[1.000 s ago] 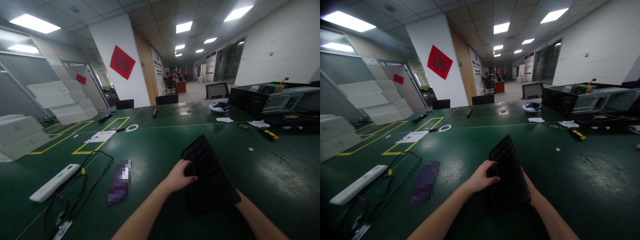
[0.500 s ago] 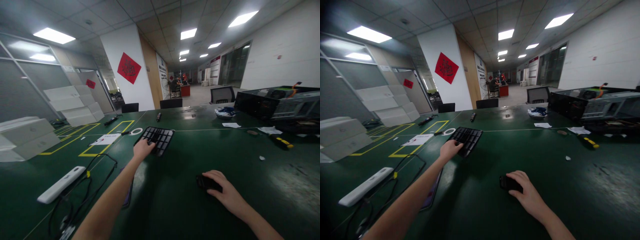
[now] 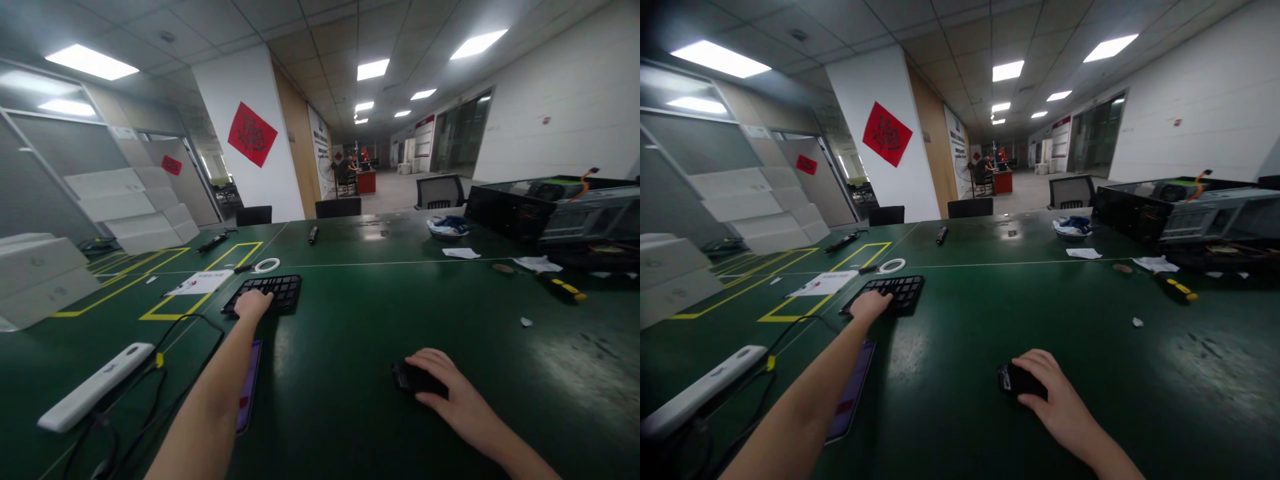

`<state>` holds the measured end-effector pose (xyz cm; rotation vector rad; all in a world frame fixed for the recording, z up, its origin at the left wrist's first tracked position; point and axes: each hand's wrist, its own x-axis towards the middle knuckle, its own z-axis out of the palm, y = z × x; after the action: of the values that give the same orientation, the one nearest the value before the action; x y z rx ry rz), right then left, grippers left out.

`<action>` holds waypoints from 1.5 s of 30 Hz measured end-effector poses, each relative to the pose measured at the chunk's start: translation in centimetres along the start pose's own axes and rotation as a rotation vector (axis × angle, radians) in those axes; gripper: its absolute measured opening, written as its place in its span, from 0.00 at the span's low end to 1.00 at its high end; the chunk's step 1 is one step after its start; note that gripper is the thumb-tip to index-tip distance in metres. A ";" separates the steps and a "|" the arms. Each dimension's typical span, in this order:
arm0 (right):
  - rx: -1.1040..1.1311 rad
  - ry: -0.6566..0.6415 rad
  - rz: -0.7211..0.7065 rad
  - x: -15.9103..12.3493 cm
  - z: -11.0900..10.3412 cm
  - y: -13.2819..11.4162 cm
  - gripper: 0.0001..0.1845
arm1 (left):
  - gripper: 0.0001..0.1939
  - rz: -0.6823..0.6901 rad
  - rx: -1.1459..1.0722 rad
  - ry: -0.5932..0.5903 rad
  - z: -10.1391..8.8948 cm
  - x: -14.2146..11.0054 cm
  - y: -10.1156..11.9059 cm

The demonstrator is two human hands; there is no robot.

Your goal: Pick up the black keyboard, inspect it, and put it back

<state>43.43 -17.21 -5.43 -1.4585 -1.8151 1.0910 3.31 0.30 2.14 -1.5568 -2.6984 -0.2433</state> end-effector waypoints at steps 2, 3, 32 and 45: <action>-0.004 0.004 0.008 -0.1 -0.1 -0.3 0.24 | 0.22 0.051 -0.015 0.036 -0.9 -0.9 0.5; -0.008 0.006 0.008 -0.1 -0.1 -0.4 0.24 | 0.20 0.098 -0.029 0.055 -1.3 -1.7 0.9; -0.667 0.530 -0.021 -1.0 -10.2 3.2 0.25 | 0.19 0.932 -0.311 0.134 7.2 -18.1 8.8; -1.008 0.806 0.266 -3.1 -11.3 10.1 0.34 | 0.10 0.582 -0.372 -0.089 6.0 -18.5 8.9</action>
<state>58.65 -16.67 -8.09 -2.2675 -1.5729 -0.4671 20.66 -10.37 -4.34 -2.4138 -2.2005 -0.6926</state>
